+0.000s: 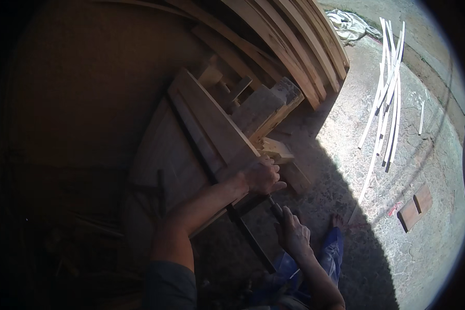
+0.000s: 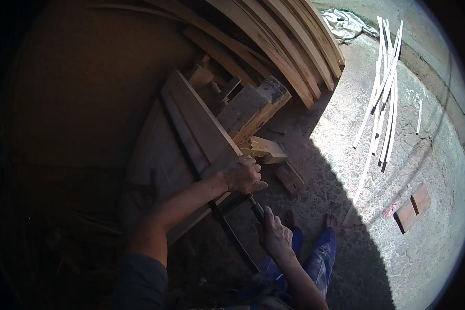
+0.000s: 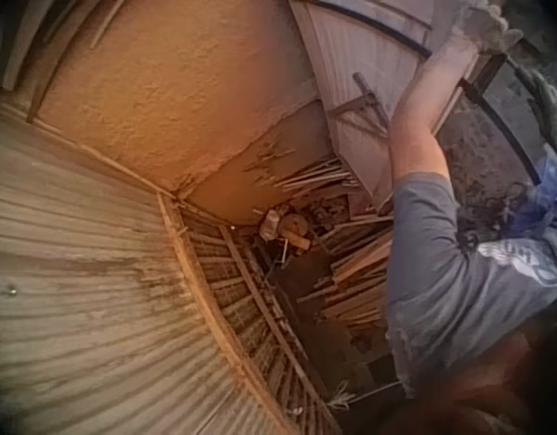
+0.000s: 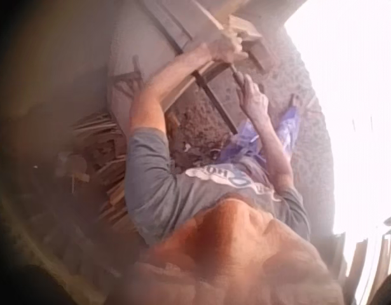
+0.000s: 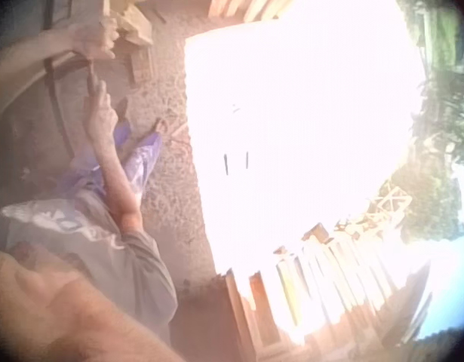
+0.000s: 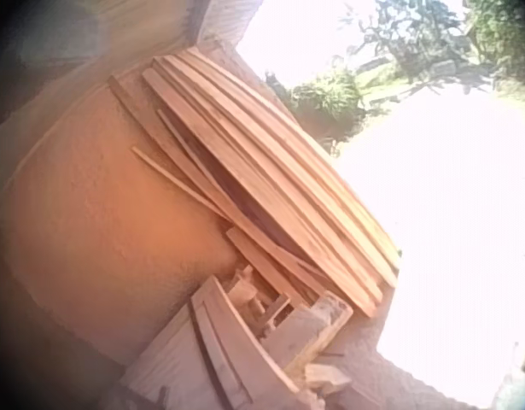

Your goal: The person aligns a wooden plank onto a door frame, positions a long bar clamp across the door assembly, and rotates the clamp handle to tighten the fit.

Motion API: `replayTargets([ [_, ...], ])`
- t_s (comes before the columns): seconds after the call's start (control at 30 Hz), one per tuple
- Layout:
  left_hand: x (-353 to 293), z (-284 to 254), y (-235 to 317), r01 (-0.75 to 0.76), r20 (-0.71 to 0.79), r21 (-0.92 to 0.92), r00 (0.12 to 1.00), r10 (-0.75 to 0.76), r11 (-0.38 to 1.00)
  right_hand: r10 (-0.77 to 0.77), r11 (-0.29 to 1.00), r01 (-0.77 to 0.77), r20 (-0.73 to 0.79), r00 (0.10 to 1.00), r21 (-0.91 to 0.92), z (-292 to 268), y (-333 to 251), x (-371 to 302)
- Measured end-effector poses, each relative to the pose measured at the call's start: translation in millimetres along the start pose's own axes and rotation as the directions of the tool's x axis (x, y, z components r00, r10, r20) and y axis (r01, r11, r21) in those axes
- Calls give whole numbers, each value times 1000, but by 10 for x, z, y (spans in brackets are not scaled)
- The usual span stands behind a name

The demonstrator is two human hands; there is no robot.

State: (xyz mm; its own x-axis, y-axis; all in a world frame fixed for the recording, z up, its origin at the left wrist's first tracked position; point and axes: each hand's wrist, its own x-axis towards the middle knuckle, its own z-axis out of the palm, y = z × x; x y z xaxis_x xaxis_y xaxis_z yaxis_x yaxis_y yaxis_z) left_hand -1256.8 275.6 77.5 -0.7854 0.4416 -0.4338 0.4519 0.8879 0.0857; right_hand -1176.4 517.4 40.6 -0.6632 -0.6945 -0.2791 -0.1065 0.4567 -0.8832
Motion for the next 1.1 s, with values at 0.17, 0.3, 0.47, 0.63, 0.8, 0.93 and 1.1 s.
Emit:
replayTargets([
  [0.17,306,-142,-102,-194,140,46,973,186,980,-136,990,138,-59,989,32,-10,378,32],
  [0.3,406,-113,-74,-295,74,114,955,288,949,-300,939,320,-158,941,125,4,606,97],
  [0.47,448,-83,-82,-288,184,107,946,265,952,-423,836,500,-315,849,225,198,854,167],
  [0.63,531,-93,-23,-282,269,127,933,240,951,-393,753,550,-426,815,360,9,1021,253],
  [0.8,623,-128,65,-280,305,134,924,230,951,-342,708,586,-536,772,394,188,1085,244],
  [0.93,649,-123,75,-276,336,126,916,221,953,-309,695,578,-549,777,427,219,1094,270],
  [1.1,661,-146,66,-291,273,111,928,252,950,-291,719,543,-522,801,433,107,1081,245],
])
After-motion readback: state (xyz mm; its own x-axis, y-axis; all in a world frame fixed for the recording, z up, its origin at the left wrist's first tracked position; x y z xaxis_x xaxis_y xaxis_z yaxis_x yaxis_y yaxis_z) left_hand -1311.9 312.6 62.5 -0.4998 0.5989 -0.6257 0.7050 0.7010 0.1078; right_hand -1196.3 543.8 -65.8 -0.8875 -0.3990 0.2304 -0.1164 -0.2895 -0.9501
